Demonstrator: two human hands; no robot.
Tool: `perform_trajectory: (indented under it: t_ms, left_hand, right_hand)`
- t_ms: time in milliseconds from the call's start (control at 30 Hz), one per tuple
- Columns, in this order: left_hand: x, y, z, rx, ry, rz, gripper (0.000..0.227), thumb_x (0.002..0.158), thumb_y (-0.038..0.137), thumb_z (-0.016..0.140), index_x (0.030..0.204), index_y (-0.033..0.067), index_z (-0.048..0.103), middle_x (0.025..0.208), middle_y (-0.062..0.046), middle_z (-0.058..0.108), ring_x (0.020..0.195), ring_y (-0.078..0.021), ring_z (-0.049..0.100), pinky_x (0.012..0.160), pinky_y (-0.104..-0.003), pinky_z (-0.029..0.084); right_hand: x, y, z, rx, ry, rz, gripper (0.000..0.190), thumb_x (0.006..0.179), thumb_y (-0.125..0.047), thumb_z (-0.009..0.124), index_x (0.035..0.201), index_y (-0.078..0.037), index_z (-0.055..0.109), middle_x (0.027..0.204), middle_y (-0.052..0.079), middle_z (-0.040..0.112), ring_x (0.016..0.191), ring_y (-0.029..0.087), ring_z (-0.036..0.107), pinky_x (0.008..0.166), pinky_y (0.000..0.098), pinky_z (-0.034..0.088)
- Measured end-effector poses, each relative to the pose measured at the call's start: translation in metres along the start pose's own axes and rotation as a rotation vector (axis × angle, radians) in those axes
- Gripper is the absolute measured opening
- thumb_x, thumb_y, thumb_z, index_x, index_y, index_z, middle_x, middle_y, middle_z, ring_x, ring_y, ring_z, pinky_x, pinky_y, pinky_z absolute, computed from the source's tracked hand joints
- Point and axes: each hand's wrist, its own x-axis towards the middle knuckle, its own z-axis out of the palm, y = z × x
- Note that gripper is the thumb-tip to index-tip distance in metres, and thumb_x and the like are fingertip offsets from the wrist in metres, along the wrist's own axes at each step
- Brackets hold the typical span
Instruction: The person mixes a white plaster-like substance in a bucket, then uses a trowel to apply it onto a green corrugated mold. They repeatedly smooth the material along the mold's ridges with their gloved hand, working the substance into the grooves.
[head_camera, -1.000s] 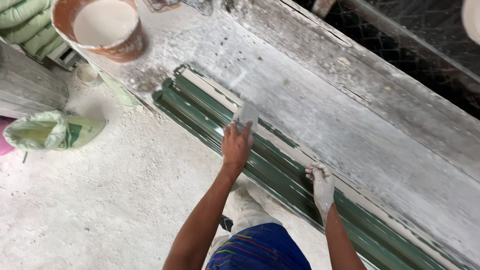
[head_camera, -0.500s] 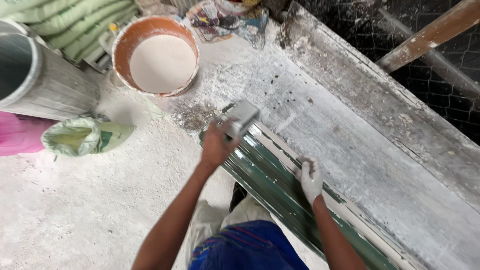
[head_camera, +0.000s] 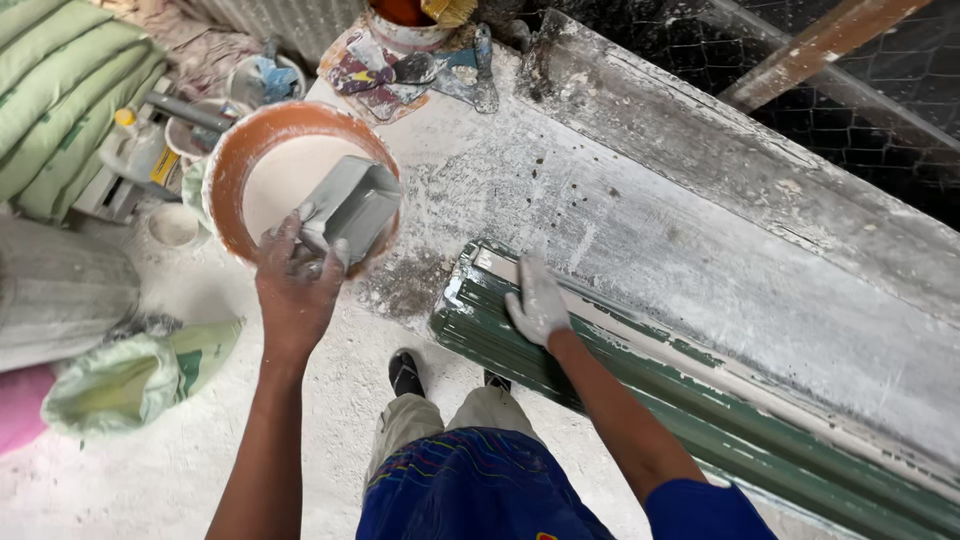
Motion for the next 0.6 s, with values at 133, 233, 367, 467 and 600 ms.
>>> perform_trajectory:
  t_ms: [133, 233, 367, 467, 600]
  left_hand:
    - [0.023, -0.022, -0.023, 0.105, -0.008, 0.051, 0.053, 0.093, 0.008, 0.077, 0.142, -0.0018, 0.058, 0.122, -0.017, 0.056, 0.101, -0.0228, 0.066, 0.083, -0.033, 0.062]
    - [0.037, -0.042, -0.038, 0.277, -0.014, 0.146, 0.055, 0.090, 0.009, 0.080, 0.140, -0.0017, 0.061, 0.122, -0.022, 0.059, 0.105, -0.0328, 0.066, 0.090, -0.042, 0.057]
    - [0.052, -0.067, -0.047, 0.450, -0.007, 0.170, 0.061, 0.088, 0.019, 0.082, 0.140, -0.0032, 0.060, 0.124, -0.030, 0.057, 0.113, -0.0449, 0.061, 0.098, -0.050, 0.051]
    - [0.055, -0.078, -0.053, 0.572, -0.052, 0.161, 0.055, 0.087, 0.024, 0.082, 0.136, 0.0057, 0.066, 0.127, -0.031, 0.057, 0.114, -0.0462, 0.059, 0.098, -0.053, 0.050]
    - [0.064, -0.084, -0.051, 0.908, -0.207, 0.257, 0.055, 0.081, 0.027, 0.080, 0.134, 0.0177, 0.066, 0.135, -0.023, 0.054, 0.121, -0.0449, 0.054, 0.100, -0.054, 0.050]
  right_hand:
    - [0.020, -0.036, 0.014, 0.123, -0.023, -0.025, 0.072, 0.099, -0.027, 0.052, 0.156, 0.006, 0.022, 0.160, 0.033, 0.028, 0.150, 0.045, 0.026, 0.125, 0.0470, 0.020]
    - [0.028, -0.042, 0.025, 0.308, 0.092, 0.059, 0.051, 0.103, -0.019, 0.046, 0.149, 0.002, 0.037, 0.154, 0.029, 0.040, 0.143, 0.041, 0.040, 0.121, 0.0449, 0.030]
    - [0.046, -0.023, 0.031, 0.429, 0.395, 0.345, 0.029, 0.109, -0.021, 0.048, 0.104, -0.003, 0.070, 0.105, 0.017, 0.073, 0.100, 0.026, 0.068, 0.093, 0.0385, 0.053]
    - [0.059, -0.004, 0.028, 0.625, 0.496, 0.371, 0.028, 0.110, -0.023, 0.051, 0.102, -0.001, 0.067, 0.092, 0.009, 0.074, 0.086, 0.014, 0.067, 0.081, 0.0312, 0.053]
    - [0.050, 0.002, 0.029, 0.596, 0.457, 0.366, 0.024, 0.107, -0.021, 0.055, 0.101, -0.001, 0.067, 0.090, 0.006, 0.070, 0.085, 0.013, 0.062, 0.079, 0.0296, 0.052]
